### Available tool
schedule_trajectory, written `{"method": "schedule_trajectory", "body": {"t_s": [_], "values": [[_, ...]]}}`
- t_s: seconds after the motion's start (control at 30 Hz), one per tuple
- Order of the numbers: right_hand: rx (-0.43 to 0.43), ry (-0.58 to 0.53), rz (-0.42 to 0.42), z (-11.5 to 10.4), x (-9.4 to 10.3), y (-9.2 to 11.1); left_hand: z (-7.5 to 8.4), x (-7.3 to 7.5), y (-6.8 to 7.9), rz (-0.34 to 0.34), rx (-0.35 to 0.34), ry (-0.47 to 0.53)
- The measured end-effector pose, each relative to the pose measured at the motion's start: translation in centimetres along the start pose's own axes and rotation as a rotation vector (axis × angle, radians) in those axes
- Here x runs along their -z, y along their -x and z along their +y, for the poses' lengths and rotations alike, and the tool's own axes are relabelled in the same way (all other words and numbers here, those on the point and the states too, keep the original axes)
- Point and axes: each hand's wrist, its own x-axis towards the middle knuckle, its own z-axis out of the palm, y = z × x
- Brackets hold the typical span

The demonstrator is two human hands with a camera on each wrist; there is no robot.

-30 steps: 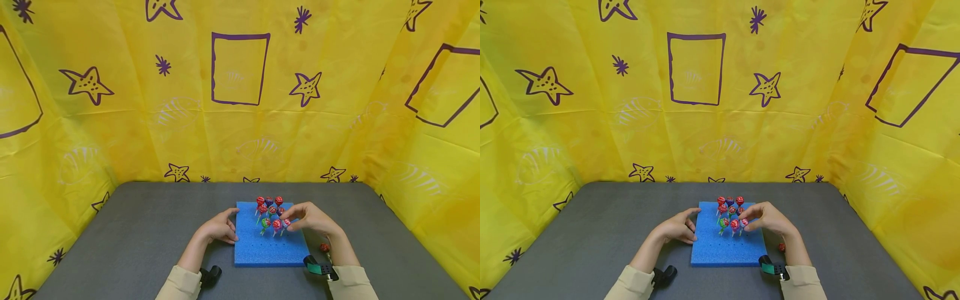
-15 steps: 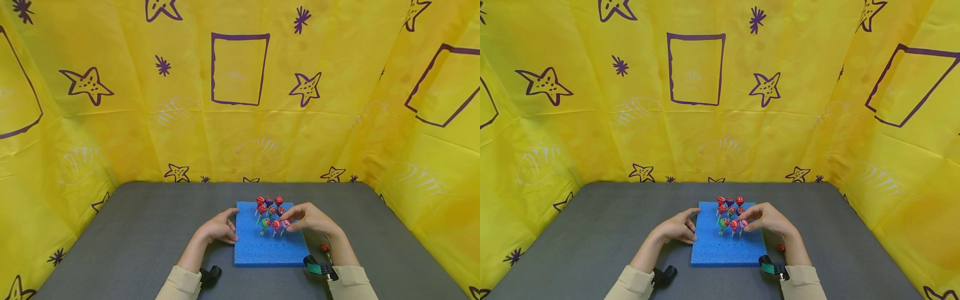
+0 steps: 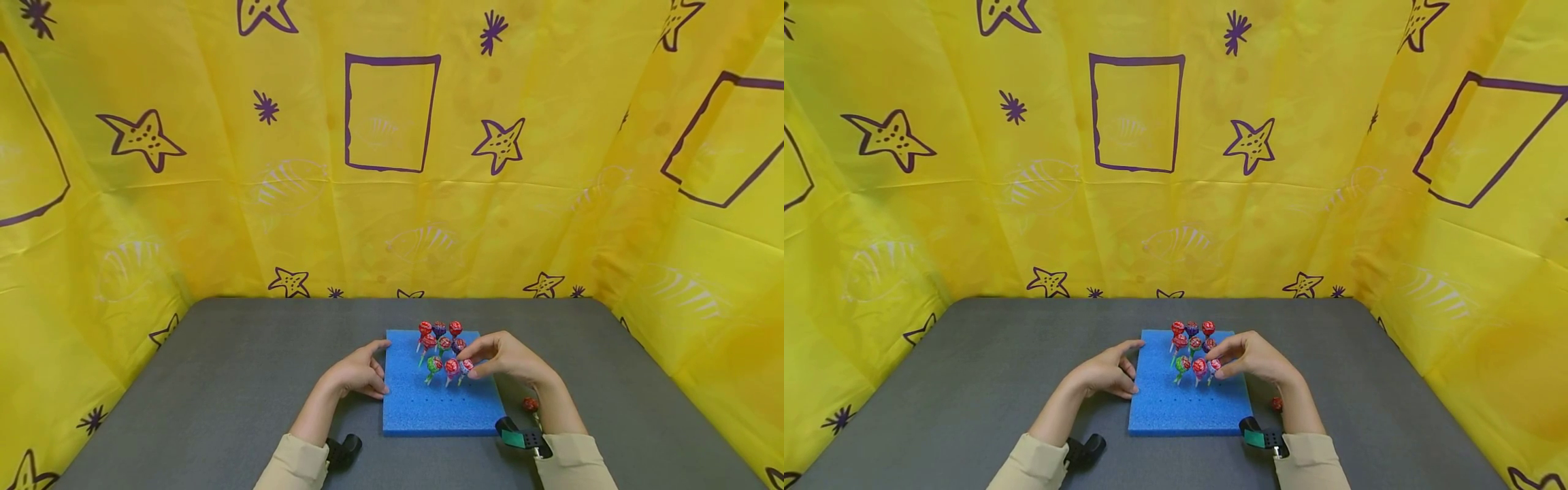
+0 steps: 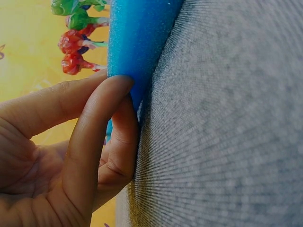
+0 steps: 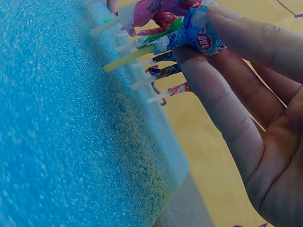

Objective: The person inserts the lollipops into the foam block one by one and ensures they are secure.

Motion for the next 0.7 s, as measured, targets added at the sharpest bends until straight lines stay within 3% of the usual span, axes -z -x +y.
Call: {"method": "schedule_trajectory", "body": {"t_s": [0.7], "values": [[0.032, -0.027, -0.003, 0.2, 1.4, 1.4, 0.0, 0.0, 0.0, 0.0, 0.006, -0.006]]}}
